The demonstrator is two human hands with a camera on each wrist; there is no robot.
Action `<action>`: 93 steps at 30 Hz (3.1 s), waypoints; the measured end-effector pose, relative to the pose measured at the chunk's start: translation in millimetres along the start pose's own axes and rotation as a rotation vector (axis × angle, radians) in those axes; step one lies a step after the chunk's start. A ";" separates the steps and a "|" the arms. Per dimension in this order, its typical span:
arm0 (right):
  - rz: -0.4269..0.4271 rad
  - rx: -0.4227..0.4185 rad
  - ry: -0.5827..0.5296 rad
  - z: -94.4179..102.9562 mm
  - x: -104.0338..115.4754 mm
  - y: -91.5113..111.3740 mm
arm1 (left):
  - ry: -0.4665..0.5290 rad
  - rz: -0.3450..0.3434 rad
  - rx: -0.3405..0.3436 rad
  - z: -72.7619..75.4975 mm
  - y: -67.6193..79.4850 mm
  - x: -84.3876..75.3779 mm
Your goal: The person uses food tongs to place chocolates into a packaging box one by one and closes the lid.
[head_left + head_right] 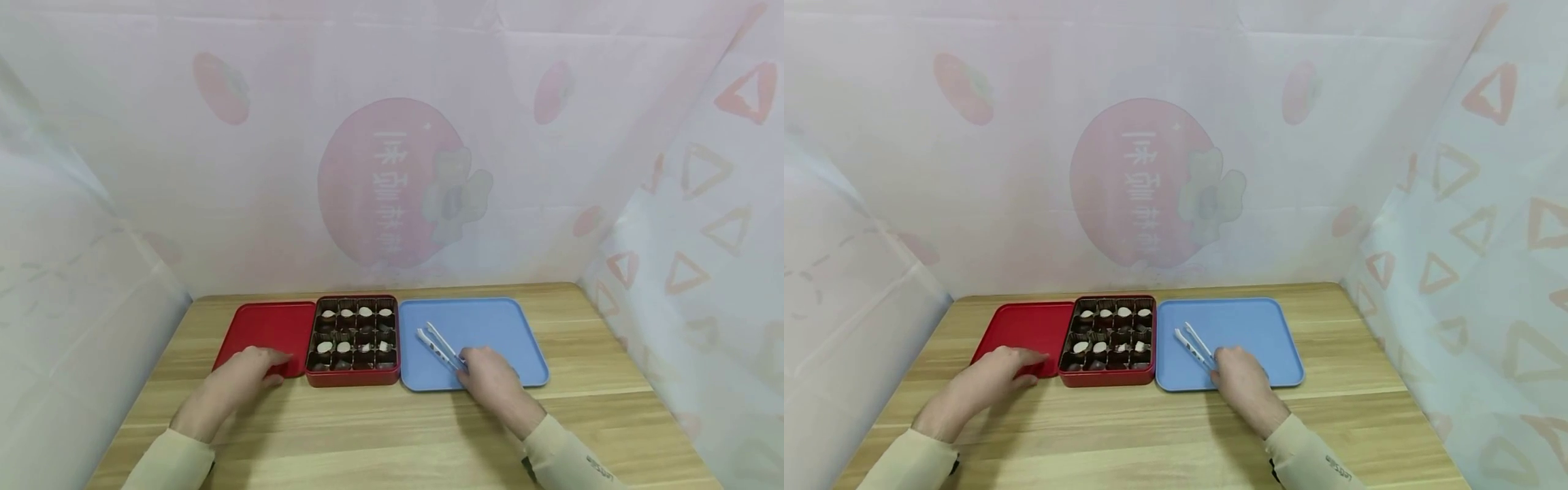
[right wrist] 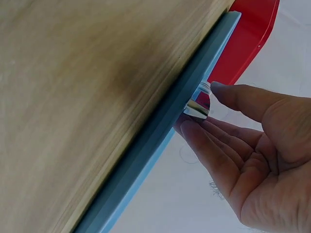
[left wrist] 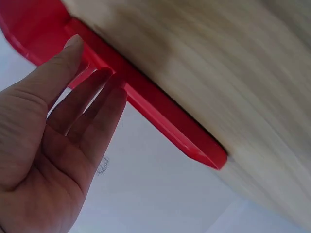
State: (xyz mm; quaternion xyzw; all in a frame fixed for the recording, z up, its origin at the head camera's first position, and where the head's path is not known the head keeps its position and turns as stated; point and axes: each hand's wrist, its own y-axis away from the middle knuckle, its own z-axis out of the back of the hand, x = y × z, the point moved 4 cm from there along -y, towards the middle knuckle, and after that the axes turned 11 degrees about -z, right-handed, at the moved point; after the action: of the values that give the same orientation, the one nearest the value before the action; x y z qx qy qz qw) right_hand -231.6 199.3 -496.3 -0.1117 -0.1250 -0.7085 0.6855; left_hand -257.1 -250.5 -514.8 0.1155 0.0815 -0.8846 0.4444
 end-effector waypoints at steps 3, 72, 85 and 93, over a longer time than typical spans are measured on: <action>-0.002 0.000 -0.023 0.5 -1.0 0.6 | -0.051 -0.022 0.014 -3.9 2.2 -0.9; 0.058 0.257 -0.949 10.1 85.5 -50.5 | 1.015 0.078 -0.622 68.5 -27.8 -47.4; -0.011 0.203 -0.886 -3.4 79.2 -44.8 | 0.794 0.106 -0.369 29.6 -39.4 -40.8; 0.099 0.127 -0.507 -12.8 79.9 -43.4 | 0.660 0.109 -0.281 14.2 -36.0 -35.8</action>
State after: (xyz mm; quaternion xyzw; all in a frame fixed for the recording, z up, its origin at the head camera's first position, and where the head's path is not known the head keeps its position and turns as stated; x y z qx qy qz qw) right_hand -277.6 120.9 -483.1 -0.2482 -0.3314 -0.6144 0.6716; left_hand -267.2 -205.3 -489.7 0.3369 0.3351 -0.7547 0.4523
